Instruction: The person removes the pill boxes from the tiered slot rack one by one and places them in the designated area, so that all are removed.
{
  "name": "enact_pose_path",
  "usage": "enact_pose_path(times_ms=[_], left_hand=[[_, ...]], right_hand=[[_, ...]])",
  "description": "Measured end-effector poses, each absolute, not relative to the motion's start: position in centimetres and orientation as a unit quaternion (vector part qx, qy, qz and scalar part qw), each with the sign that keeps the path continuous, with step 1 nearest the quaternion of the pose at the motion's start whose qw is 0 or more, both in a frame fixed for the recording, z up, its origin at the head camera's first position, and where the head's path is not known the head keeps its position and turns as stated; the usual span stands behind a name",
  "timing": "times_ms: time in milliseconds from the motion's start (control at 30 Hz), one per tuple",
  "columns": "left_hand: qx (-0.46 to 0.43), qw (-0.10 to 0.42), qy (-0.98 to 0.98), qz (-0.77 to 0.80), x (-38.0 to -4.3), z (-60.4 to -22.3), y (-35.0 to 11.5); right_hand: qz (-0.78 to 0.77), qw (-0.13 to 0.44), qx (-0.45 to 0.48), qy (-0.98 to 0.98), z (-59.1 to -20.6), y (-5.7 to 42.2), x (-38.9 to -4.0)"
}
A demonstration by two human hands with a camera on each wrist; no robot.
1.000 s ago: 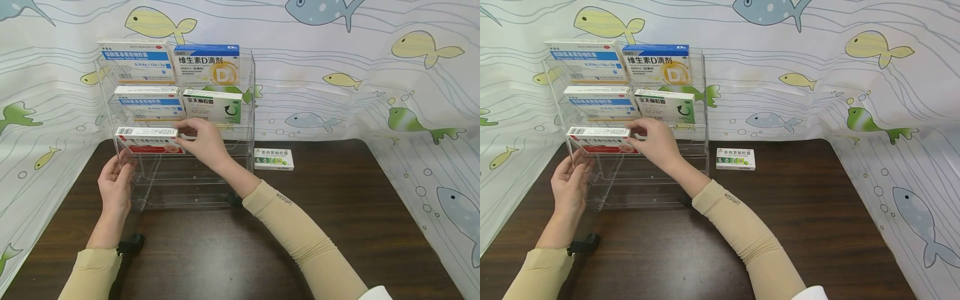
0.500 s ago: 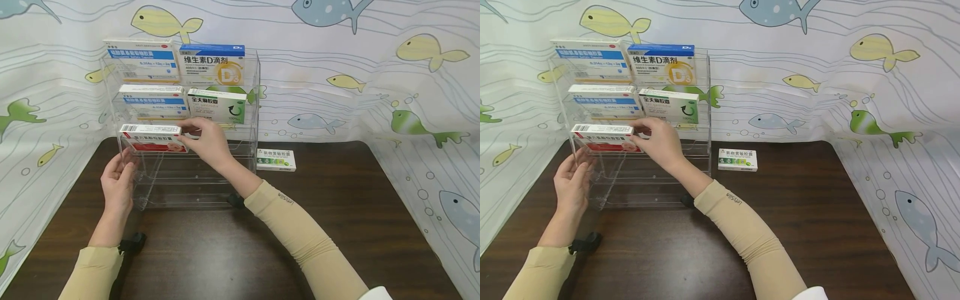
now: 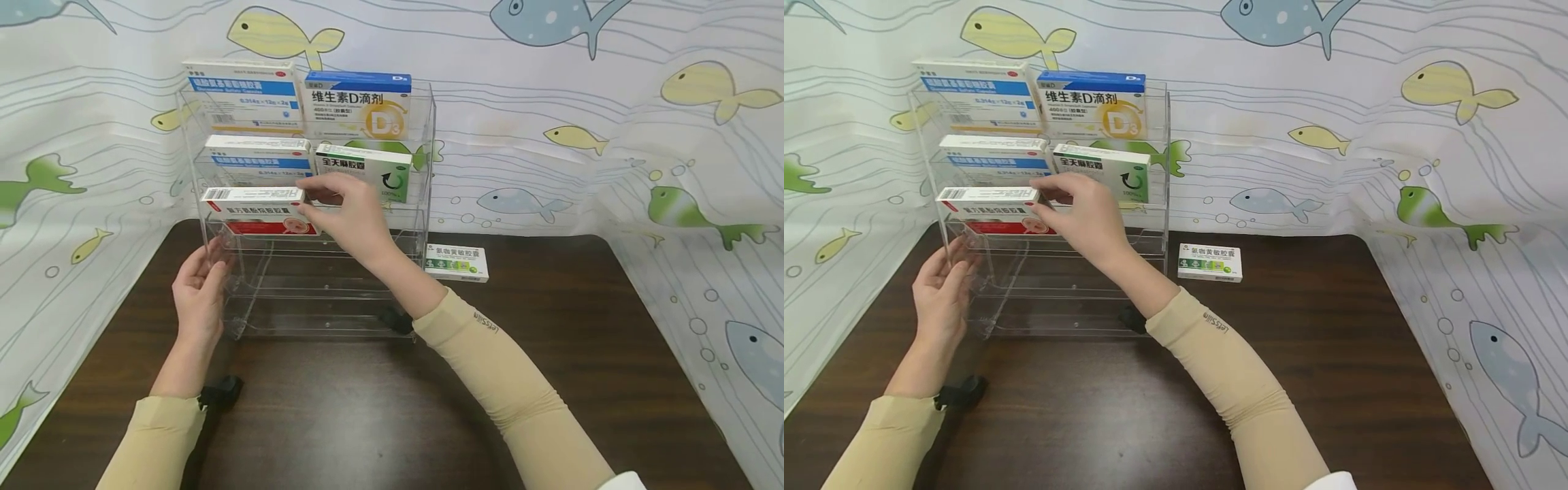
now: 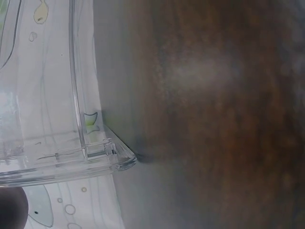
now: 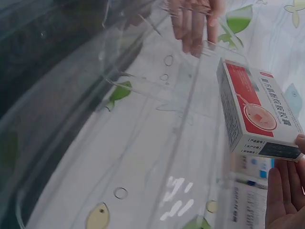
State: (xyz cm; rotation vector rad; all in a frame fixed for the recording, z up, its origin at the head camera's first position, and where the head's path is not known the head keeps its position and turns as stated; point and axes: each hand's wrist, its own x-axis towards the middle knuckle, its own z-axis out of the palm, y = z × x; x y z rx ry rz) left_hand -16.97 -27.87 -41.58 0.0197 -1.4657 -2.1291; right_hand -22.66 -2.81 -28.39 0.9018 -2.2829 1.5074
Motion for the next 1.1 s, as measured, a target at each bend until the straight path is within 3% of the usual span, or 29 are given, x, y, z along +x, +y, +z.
enact_pose_path(times_ms=[700,1100], left_hand=[[-0.026,0.272,-0.531,-0.802,-17.1,-41.9,-27.8],[-0.026,0.277,-0.532,-0.800,-17.0,-41.9,-27.9]], right_hand=[[0.612,0.173,0.277,-0.720,-25.5,4.0,-21.5],[0.668,0.163,0.198,-0.698,-25.0,10.0,-21.0]])
